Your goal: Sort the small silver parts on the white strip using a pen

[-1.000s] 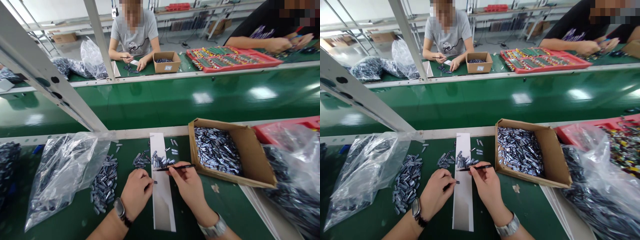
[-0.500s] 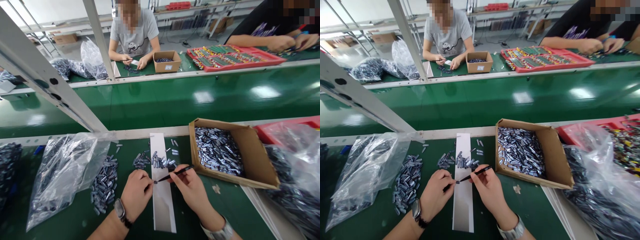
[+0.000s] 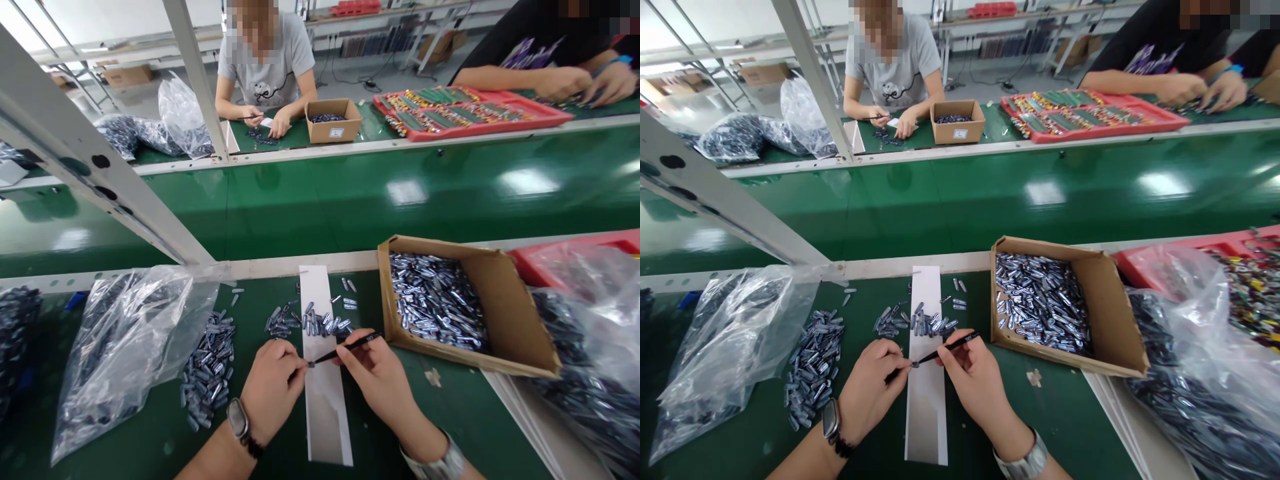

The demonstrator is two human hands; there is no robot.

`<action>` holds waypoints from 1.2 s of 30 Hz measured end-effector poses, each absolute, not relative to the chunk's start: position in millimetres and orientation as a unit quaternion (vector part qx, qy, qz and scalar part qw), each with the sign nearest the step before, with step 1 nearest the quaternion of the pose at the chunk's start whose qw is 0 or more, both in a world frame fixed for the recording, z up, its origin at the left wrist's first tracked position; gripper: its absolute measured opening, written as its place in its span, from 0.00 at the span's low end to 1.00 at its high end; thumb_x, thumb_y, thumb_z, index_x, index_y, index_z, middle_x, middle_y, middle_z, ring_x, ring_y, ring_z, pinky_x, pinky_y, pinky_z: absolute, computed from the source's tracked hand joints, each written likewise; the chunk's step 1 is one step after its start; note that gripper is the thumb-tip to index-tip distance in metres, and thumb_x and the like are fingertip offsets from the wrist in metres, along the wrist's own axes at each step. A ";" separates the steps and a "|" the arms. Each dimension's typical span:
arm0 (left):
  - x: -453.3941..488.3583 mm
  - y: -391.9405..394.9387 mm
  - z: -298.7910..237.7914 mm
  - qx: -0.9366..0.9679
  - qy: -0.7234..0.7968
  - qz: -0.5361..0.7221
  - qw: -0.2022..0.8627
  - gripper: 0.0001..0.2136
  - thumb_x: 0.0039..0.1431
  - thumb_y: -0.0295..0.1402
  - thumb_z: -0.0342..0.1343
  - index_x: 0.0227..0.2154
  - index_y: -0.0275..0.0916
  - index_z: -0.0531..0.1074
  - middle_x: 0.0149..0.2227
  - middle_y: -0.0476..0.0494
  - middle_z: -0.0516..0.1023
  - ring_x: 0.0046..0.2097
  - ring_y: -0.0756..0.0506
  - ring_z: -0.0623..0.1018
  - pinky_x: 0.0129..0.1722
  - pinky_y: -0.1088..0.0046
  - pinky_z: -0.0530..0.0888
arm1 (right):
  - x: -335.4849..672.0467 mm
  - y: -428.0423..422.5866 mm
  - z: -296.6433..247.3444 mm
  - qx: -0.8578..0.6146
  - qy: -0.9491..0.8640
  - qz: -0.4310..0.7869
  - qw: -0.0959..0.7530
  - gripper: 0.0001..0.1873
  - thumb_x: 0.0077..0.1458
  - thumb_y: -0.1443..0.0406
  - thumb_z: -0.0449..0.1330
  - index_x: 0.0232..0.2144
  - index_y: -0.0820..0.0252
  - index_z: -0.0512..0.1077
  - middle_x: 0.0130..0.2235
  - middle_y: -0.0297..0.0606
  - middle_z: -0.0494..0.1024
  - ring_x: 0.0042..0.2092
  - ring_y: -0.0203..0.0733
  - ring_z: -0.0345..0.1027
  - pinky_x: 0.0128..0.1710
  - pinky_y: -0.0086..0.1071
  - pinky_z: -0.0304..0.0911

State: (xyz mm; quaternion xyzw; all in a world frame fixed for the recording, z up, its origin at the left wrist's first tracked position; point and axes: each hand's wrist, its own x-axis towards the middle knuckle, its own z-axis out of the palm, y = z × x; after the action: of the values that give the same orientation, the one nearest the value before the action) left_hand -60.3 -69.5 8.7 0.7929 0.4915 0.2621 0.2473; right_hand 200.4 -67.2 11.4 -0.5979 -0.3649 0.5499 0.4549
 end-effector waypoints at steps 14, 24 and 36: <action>-60.3 -70.2 7.9 0.794 0.495 0.251 0.248 0.11 0.76 0.22 0.69 0.43 0.46 0.92 0.43 0.44 0.88 0.45 0.40 0.90 0.51 0.61 0.92 | 198.3 -67.8 12.0 -0.598 -0.370 0.547 0.455 0.34 0.56 0.27 0.87 0.37 0.44 0.86 0.35 0.40 0.92 0.36 0.61 0.94 0.41 0.49 0.92; -60.0 -72.1 18.4 0.865 0.453 0.166 0.139 0.12 0.75 0.19 0.70 0.44 0.46 0.90 0.42 0.47 0.85 0.44 0.41 0.86 0.45 0.63 0.83 | 195.6 -66.7 17.5 -0.607 -0.360 0.545 0.452 0.37 0.53 0.25 0.86 0.36 0.43 0.84 0.35 0.43 0.92 0.37 0.64 0.94 0.43 0.54 0.94; -58.1 -75.1 17.9 0.857 0.466 0.147 0.161 0.15 0.76 0.18 0.69 0.50 0.48 0.91 0.45 0.47 0.87 0.46 0.40 0.87 0.49 0.61 0.84 | 196.3 -70.6 13.4 -0.599 -0.374 0.523 0.477 0.36 0.56 0.27 0.86 0.37 0.45 0.83 0.35 0.39 0.90 0.36 0.58 0.92 0.43 0.49 0.95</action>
State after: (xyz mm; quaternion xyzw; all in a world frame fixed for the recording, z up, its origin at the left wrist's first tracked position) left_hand -58.1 -75.1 17.9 0.8573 0.4664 0.1469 0.1609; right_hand 196.3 -70.6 13.4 -0.5989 -0.3744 0.5227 0.4774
